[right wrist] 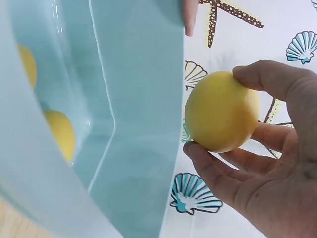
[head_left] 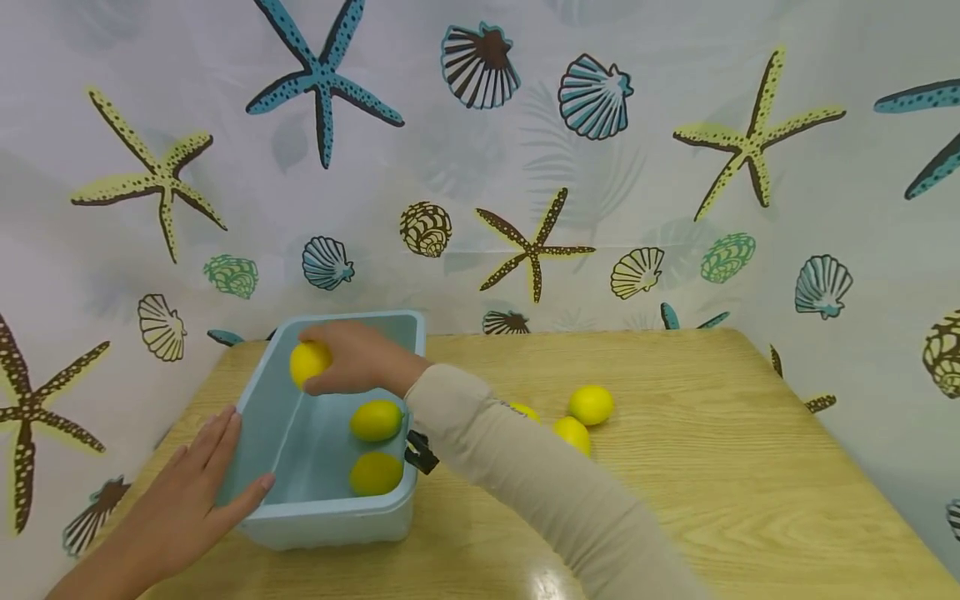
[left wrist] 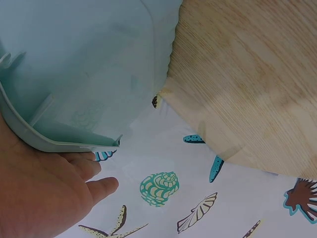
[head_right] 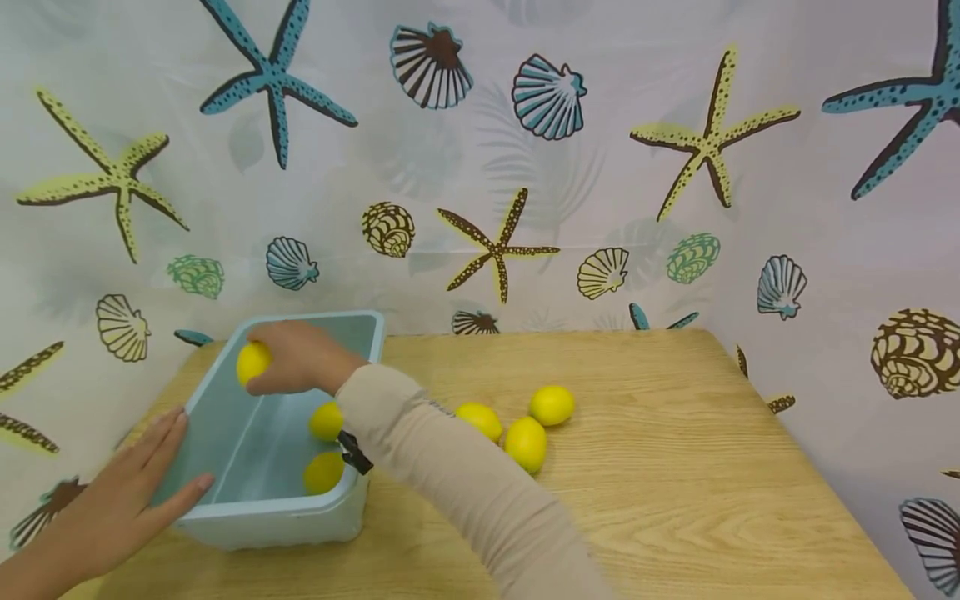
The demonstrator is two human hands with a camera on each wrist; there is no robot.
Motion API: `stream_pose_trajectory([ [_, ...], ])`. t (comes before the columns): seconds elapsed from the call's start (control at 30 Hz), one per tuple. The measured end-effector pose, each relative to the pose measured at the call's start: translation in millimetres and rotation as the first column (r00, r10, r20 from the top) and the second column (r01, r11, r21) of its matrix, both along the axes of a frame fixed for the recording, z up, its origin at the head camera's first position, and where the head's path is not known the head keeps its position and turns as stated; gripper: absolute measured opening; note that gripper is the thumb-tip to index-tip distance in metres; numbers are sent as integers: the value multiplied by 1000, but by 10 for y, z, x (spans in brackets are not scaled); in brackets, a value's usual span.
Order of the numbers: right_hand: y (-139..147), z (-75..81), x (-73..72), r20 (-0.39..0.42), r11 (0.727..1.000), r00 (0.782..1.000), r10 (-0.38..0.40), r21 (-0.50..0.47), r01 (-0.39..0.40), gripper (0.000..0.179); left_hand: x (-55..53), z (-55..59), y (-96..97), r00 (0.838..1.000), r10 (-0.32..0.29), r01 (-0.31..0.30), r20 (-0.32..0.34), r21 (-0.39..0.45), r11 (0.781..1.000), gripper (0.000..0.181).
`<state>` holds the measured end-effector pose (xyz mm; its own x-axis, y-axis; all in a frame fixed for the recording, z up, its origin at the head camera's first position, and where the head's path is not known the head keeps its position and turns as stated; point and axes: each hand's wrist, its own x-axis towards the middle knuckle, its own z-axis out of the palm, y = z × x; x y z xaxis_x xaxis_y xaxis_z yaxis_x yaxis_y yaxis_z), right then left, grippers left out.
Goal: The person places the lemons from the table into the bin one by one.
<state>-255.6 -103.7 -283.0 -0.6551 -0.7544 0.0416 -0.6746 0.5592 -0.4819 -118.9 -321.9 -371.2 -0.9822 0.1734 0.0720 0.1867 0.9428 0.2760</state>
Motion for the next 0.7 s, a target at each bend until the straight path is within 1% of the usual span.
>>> stream_pose_trajectory([
  [0.2,-128,-115,16,52,1000,999,9,11,-10,60,8,2,-9,1000,7,-7,22,6,1000,93],
  [0.3,-163,-152,7,93,1000,996,-6,-9,6,62,8,9,-8,1000,4,-4,24,12,1000,93],
  [0.43,-203,-194,-10,120,998,992,-43,-35,47,62,8,25,-1,1000,1,-1,21,16,1000,92],
  [0.53,-242,-221,-24,109,996,992,-67,-49,73,63,11,34,7,1000,4,-4,21,12,1000,92],
  [0.7,-325,-254,-44,4,992,995,-103,-73,103,62,23,40,5,1000,2,-2,16,11,1000,91],
])
